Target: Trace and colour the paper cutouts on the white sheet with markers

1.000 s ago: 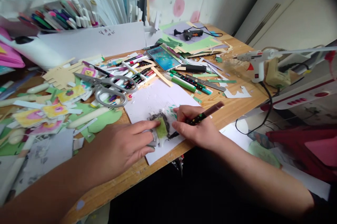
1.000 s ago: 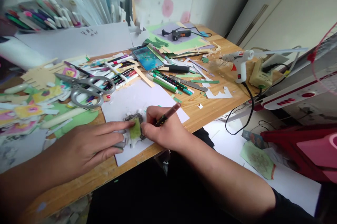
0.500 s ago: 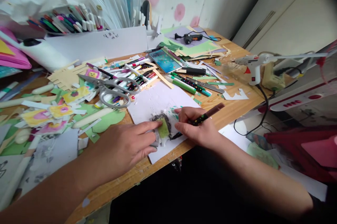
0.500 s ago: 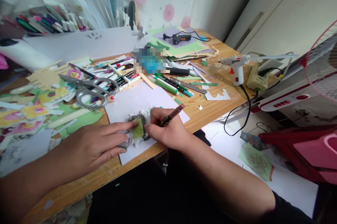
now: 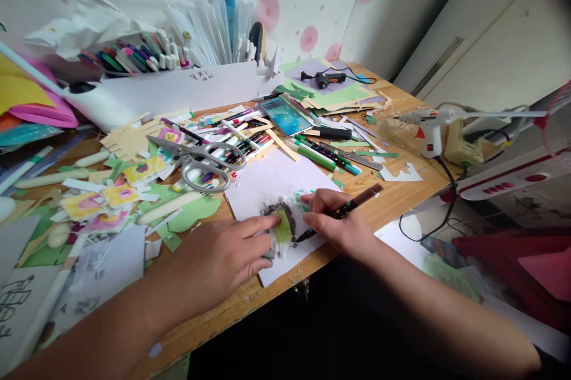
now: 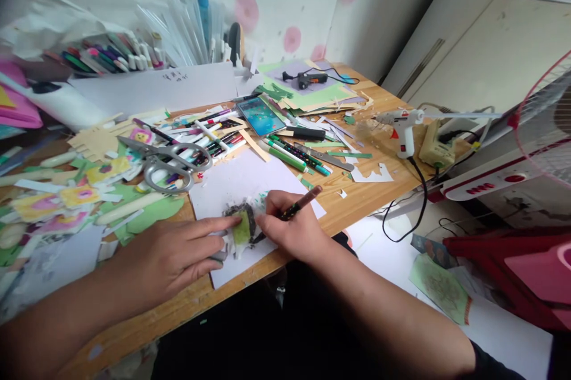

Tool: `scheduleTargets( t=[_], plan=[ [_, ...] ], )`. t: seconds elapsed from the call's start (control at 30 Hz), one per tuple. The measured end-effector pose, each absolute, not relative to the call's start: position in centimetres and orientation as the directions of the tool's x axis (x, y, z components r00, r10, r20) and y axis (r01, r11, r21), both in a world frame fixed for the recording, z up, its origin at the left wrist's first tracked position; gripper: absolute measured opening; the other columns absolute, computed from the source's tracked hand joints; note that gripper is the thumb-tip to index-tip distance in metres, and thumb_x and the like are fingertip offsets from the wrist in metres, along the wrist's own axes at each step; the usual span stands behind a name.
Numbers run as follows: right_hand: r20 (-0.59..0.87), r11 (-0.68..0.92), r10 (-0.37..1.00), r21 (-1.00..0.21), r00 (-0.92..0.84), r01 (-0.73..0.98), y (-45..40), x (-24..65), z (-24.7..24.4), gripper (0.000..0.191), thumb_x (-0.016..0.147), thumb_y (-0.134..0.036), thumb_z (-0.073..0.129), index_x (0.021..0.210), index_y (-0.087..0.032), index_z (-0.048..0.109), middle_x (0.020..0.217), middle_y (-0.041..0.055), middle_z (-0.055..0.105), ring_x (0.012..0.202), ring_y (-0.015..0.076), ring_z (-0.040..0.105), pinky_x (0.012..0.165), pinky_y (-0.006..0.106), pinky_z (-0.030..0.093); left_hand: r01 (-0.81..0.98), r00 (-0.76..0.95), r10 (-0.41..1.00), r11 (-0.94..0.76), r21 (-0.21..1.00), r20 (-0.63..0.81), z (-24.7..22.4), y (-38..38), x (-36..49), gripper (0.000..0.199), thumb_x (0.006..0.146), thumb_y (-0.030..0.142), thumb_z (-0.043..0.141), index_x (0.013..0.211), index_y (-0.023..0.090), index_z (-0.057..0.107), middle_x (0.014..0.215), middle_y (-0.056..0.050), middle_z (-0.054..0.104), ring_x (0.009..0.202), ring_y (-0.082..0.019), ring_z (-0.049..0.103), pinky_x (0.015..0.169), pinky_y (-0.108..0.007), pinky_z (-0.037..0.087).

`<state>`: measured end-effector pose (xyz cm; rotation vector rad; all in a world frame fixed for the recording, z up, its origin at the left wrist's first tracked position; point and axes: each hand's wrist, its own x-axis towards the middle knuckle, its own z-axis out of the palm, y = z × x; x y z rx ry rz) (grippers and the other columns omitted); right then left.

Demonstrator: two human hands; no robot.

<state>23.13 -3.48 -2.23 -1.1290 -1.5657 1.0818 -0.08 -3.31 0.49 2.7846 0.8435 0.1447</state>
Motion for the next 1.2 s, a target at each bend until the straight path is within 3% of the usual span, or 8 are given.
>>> scheduleTargets(
  t=[0.33, 0.47, 0.77, 1.0, 1.2],
  plan=[
    [0.153, 0.185, 0.971, -0.968, -0.184, 0.17, -3.2, 23.1, -2.4, 0.029, 0.073, -0.017, 0.058, 0.054, -0.021, 0.037, 0.053, -0.0074, 0.036, 0.052, 0.0105, 0.038, 0.088, 0.04, 0.044, 0.559, 0.822, 0.569, -0.794, 0.24, -0.03, 0.2, -3.3, -0.2, 0.005, 0.088, 0.021, 0.05, 0.085, 0.024, 0.053, 0.14, 0.0, 0.05, 0.096, -0.023, 0.065, 0.072, -0.035, 0.051],
    [0.145, 0.152, 0.979, -0.987, -0.146, 0.043, -3.2, 23.3, -2.5, 0.03, 0.073, -0.02, 0.061, 0.053, -0.021, 0.039, 0.05, -0.0076, 0.037, 0.051, 0.0105, 0.04, 0.087, 0.037, 0.047, 0.536, 0.834, 0.551, -0.822, 0.192, 0.03, 0.2, -3.5, -0.3, 0.012, 0.09, 0.019, 0.046, 0.084, 0.023, 0.055, 0.136, -0.003, 0.054, 0.09, -0.023, 0.065, 0.068, -0.036, 0.051],
    [0.131, 0.127, 0.988, -0.991, -0.085, -0.05, -3.1, 23.3, -2.5, 0.029, 0.076, -0.023, 0.067, 0.056, -0.021, 0.046, 0.05, -0.007, 0.045, 0.055, 0.0118, 0.048, 0.088, 0.036, 0.048, 0.515, 0.796, 0.548, -0.836, 0.189, 0.257, 1.4, -3.1, -0.4, 0.019, 0.091, 0.019, 0.045, 0.102, 0.02, 0.06, 0.094, -0.004, 0.067, 0.077, -0.02, 0.062, 0.063, -0.032, 0.048],
    [0.128, 0.123, 0.99, -0.988, -0.056, -0.09, -3.2, 23.4, -2.6, 0.029, 0.078, -0.024, 0.067, 0.057, -0.021, 0.047, 0.05, -0.0068, 0.047, 0.06, 0.0128, 0.054, 0.088, 0.034, 0.048, 0.501, 0.78, 0.578, -0.807, 0.313, 0.24, 1.3, -2.6, -0.4, 0.013, 0.092, 0.021, 0.048, 0.099, 0.021, 0.059, 0.115, -0.007, 0.061, 0.1, -0.024, 0.054, 0.087, -0.042, 0.043],
    [0.13, 0.125, 0.99, -0.989, -0.047, -0.084, -3.2, 23.4, -2.6, 0.029, 0.077, -0.024, 0.067, 0.056, -0.021, 0.048, 0.048, -0.0063, 0.047, 0.063, 0.0146, 0.057, 0.089, 0.035, 0.047, 0.399, 0.866, 0.475, -0.846, 0.353, 0.159, 0.5, -2.4, -0.1, 0.016, 0.089, 0.02, 0.052, 0.102, 0.024, 0.06, 0.13, -0.006, 0.055, 0.121, -0.027, 0.046, 0.102, -0.049, 0.036]
  ],
)
